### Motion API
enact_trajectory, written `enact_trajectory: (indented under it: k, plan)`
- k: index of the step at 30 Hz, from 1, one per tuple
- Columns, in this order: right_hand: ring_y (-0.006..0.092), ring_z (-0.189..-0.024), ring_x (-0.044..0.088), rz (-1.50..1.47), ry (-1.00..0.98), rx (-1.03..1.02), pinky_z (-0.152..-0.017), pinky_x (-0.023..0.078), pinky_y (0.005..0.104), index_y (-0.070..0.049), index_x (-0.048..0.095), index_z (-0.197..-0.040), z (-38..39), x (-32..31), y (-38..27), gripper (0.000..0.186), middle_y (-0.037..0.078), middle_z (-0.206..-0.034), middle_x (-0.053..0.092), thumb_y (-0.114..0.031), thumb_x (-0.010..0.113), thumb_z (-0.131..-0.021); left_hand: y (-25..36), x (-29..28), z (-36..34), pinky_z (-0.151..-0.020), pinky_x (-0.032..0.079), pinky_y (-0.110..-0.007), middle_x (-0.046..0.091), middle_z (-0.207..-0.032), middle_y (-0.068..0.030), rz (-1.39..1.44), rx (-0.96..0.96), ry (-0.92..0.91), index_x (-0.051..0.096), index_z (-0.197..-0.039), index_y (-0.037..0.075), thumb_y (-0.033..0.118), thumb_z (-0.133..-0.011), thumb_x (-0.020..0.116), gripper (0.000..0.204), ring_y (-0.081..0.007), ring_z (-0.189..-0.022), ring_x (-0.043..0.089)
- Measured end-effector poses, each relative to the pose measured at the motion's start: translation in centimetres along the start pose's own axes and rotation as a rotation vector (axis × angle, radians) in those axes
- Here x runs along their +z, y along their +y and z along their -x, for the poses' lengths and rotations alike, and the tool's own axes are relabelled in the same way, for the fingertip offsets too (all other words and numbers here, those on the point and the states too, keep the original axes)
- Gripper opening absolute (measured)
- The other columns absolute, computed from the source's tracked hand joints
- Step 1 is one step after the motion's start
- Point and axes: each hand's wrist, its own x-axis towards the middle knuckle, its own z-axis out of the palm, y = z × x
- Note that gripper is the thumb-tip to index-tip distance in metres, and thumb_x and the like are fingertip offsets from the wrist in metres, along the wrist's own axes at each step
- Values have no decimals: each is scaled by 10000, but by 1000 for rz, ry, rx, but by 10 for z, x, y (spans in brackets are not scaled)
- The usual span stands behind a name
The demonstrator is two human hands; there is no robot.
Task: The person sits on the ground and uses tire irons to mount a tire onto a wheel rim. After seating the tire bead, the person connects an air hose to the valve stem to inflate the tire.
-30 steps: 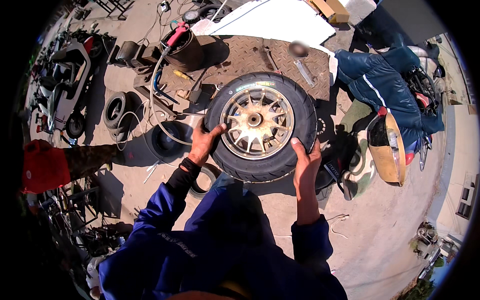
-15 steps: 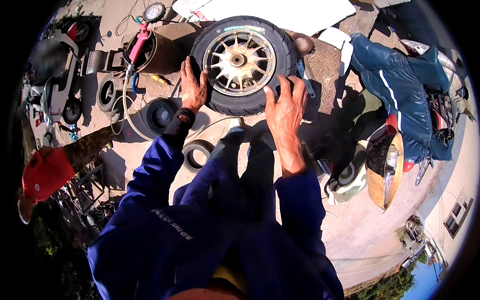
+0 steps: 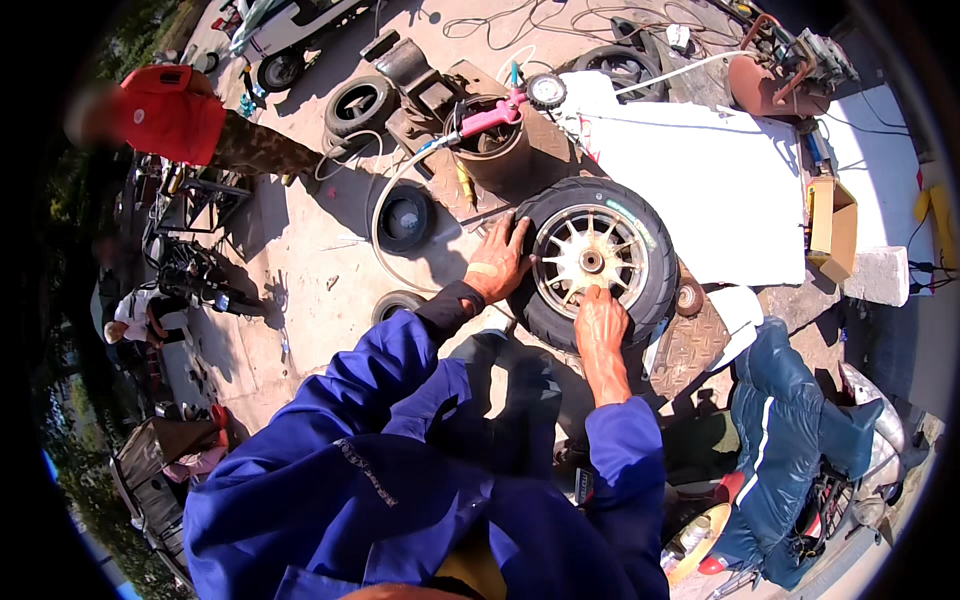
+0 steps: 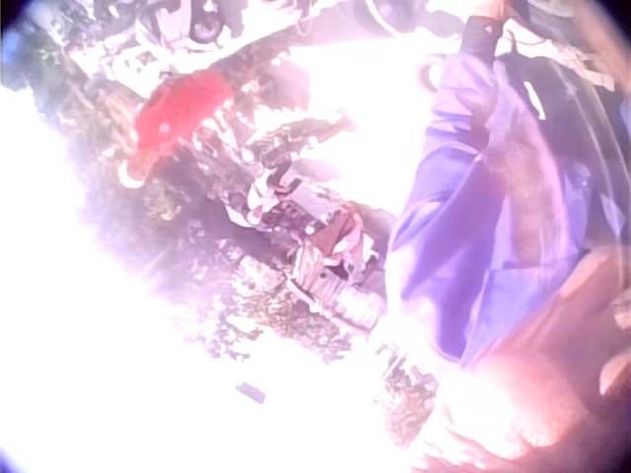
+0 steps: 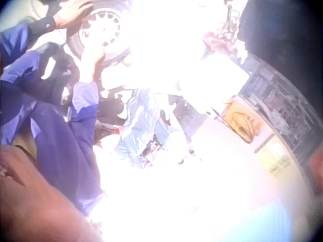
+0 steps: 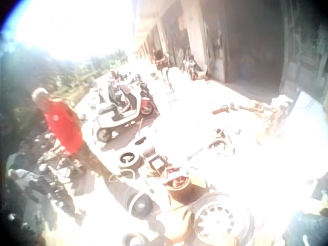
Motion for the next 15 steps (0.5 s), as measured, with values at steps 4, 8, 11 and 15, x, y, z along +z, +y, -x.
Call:
enact_trajectory:
  k: [4, 8, 11, 15]
  plan:
    - [413, -894, 693, -135, -3, 46, -767, 549, 508, -2, 590, -995, 0, -22, -5, 195, 210, -941, 679, -125, 718, -915, 8, -75, -5, -1072, 462, -487, 552, -1382, -177, 75, 177, 179, 545, -1386, 69, 165, -855, 773, 585, -389, -1281, 533]
    - [457, -900, 673, -190, -21, 58, -781, 542, 533, -2, 573, -1015, 2, -26, -11, 190, 224, -957, 665, -86, 705, -908, -4, -143, -70, -1014, 482, -486, 558, -1347, -199, 46, 217, 424, 541, -1374, 54, 165, -864, 768, 570, -410, -1195, 555]
    - [414, -871, 673, -235, 36, 44, -761, 535, 505, -15, 601, -1026, 4, -19, -9, 172, 186, -959, 663, -52, 708, -897, -23, -144, -151, -1031, 474, -494, 579, -1314, -246, -5, 135, 343, 529, -1398, 8, 308, -931, 722, 588, -427, -1203, 560]
    - [246, -763, 658, -616, 248, 369, -705, 523, 376, -19, 678, -995, 21, -47, -9, 165, 109, -915, 679, -34, 769, -859, -38, -149, -240, -955, 537, -473, 682, -1172, -346, 227, -44, -35, 506, -1393, -83, 480, -1026, 574, 675, -469, -1093, 676]
